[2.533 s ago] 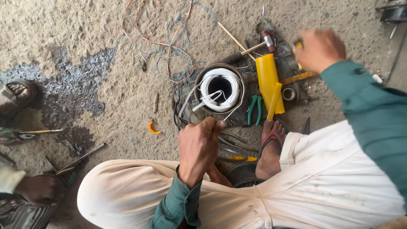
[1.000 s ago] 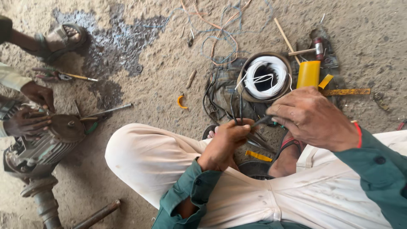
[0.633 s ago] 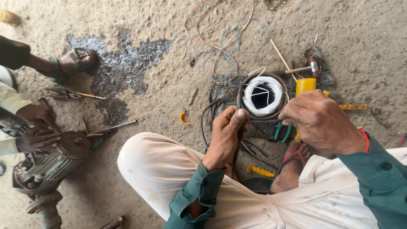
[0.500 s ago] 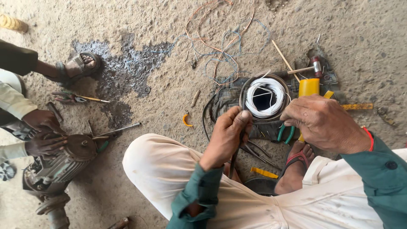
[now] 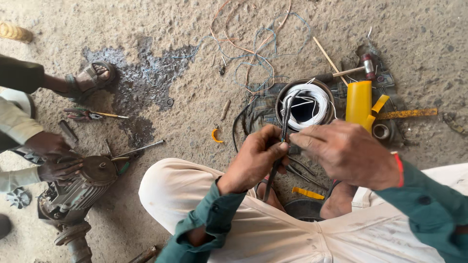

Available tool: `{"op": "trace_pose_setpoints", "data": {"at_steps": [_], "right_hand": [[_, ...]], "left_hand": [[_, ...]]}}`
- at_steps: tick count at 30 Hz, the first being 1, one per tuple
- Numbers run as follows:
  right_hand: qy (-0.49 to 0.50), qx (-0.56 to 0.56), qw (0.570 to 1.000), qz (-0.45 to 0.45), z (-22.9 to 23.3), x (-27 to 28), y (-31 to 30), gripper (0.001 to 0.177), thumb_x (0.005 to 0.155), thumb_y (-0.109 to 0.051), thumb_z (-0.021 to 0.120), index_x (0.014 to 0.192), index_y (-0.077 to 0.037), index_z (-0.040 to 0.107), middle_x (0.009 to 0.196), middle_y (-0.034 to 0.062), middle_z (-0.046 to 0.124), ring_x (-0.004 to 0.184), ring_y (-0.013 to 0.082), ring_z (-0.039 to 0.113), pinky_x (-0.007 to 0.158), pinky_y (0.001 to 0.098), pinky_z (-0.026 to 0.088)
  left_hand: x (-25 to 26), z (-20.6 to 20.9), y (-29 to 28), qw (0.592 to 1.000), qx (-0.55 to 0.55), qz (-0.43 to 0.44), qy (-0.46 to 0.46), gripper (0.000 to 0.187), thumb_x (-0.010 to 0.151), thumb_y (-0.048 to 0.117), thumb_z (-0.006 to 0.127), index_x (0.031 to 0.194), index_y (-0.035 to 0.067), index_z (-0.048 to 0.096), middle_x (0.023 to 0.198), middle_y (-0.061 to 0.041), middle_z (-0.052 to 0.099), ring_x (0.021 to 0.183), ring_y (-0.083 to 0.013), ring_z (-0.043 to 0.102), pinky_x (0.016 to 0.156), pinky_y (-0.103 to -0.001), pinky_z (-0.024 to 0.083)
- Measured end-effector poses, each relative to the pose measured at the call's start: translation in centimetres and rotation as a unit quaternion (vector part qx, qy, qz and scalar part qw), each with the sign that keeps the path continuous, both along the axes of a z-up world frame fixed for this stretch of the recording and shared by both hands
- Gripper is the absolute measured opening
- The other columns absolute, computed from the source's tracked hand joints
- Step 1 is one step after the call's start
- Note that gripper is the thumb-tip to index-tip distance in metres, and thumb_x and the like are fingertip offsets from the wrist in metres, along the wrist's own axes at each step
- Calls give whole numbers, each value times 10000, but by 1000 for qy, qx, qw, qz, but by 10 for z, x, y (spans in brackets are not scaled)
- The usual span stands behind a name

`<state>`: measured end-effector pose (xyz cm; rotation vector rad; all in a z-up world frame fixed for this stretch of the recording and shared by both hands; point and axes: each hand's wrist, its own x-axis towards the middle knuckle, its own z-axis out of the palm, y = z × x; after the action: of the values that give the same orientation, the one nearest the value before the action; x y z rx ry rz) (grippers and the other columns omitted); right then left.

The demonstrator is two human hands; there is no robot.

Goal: The person cuts a piece of yellow heat shrink tubing with shears, slides it over a wire connection, and then wraps the joint with black electrical tape. The person works while sitting on the floor in a workshop setting.

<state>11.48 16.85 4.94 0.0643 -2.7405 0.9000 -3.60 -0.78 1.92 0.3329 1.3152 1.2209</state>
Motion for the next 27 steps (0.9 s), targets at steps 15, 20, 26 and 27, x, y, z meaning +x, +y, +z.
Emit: {"op": "trace_pose_setpoints", "data": {"at_steps": [15,20,26,27], "right_hand": [[-68,16,995,-70,-12,9,33,73,777,-107,759,846,-99,735,768,66,703,778,287,689,724,460,530],[-126,-27,988,-82,-11,5,51,76,780,-99,744,852,-90,768,787,97,719,791,304,700,737,434,550],[-139,-229,950,-160,-37,37,89,196,911,-11,642,1094,-31,708,996,134,737,897,241,709,771,362,585],[-128,-250,927,-249,-52,46,100,182,965,-15,639,1130,-46,709,1017,122,738,891,216,710,764,340,593]], "left_hand": [[4,6,4,995,-67,41,54,224,981,225,684,848,56,621,659,51,536,552,-49,442,477,-234,367],[5,-5,6,983,-16,174,-53,219,990,169,698,839,41,604,704,4,570,573,-79,481,521,-239,384],[4,-8,4,980,6,190,-60,202,997,178,682,862,48,606,753,-20,618,598,-77,493,539,-232,398],[6,-7,4,982,10,187,-41,198,1008,182,679,880,43,618,762,-15,615,614,-67,481,552,-223,391]]}}
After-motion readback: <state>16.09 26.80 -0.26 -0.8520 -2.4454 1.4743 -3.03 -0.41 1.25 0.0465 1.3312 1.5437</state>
